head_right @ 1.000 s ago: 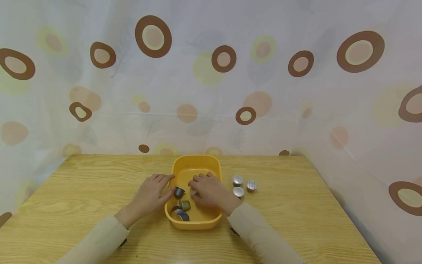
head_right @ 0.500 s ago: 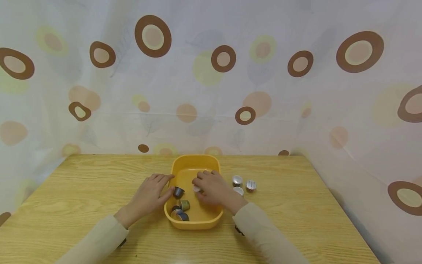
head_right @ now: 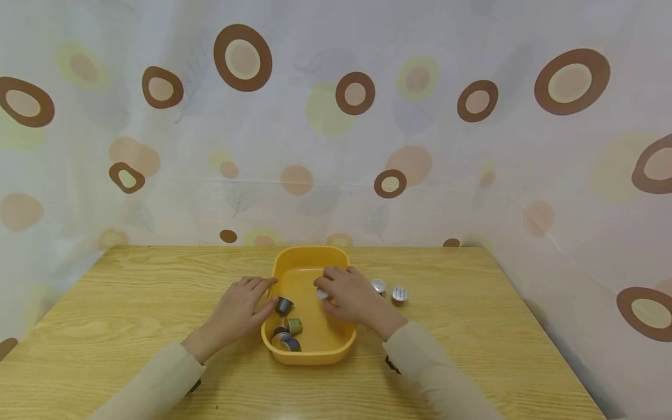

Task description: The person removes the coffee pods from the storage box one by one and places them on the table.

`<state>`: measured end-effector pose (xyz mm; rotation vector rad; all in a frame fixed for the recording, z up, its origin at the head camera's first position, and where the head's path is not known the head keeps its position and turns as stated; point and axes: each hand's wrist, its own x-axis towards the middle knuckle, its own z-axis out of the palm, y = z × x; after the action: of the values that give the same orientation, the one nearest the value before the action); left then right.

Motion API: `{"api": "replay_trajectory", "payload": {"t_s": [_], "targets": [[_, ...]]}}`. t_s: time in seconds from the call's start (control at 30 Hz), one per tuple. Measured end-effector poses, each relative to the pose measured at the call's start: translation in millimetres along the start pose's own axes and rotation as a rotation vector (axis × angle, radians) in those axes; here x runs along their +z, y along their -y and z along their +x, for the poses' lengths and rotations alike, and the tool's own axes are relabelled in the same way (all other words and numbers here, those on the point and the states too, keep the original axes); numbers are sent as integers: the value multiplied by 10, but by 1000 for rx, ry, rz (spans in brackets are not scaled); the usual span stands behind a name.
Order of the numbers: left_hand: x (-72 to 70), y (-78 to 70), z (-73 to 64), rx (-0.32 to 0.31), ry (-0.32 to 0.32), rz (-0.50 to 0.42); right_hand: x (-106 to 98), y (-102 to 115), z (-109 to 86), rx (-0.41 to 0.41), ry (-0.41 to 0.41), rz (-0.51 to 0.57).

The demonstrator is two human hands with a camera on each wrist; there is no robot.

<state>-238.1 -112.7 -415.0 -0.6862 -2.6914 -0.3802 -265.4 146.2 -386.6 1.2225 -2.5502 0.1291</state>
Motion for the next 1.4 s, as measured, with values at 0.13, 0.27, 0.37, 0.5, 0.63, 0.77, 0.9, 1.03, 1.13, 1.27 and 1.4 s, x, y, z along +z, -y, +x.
{"api": "replay_trajectory", "payload": {"t_s": [0.13, 0.27, 0.37, 0.5, 0.63, 0.77, 0.9, 1.03, 1.13, 1.27, 1.4], "targets": [[-7, -4, -1, -2, 4, -1, -31, -32, -26, -7, -32, -15], [-9, -4, -1, -3, 3, -1, -67, -75, -45, -20, -67, -29], [-5, -1, 1, 1, 0, 0, -94, -111, -66, -12, -75, -43], [0, 5, 3, 5, -2, 5, -149, -146, -100, -3, -96, -44], [3, 7, 3, 6, -3, 5, -201, -176, -143, 10, -111, -30], [-1, 5, 2, 3, 0, 6, -224, -219, -200, 32, -112, -35], [-4, 3, 3, 1, 7, 6, -235, -265, -263, 45, -124, -44], [-11, 0, 6, 2, 4, 0, -248, -299, -329, 63, -139, -48], [-14, -2, 5, 2, 2, 1, -246, -324, -380, 84, -129, -65], [-12, -1, 1, 3, 2, 6, -227, -361, -456, 115, -103, -82], [-10, -3, 1, 3, -5, 6, -214, -391, -541, 129, -105, -80]]}}
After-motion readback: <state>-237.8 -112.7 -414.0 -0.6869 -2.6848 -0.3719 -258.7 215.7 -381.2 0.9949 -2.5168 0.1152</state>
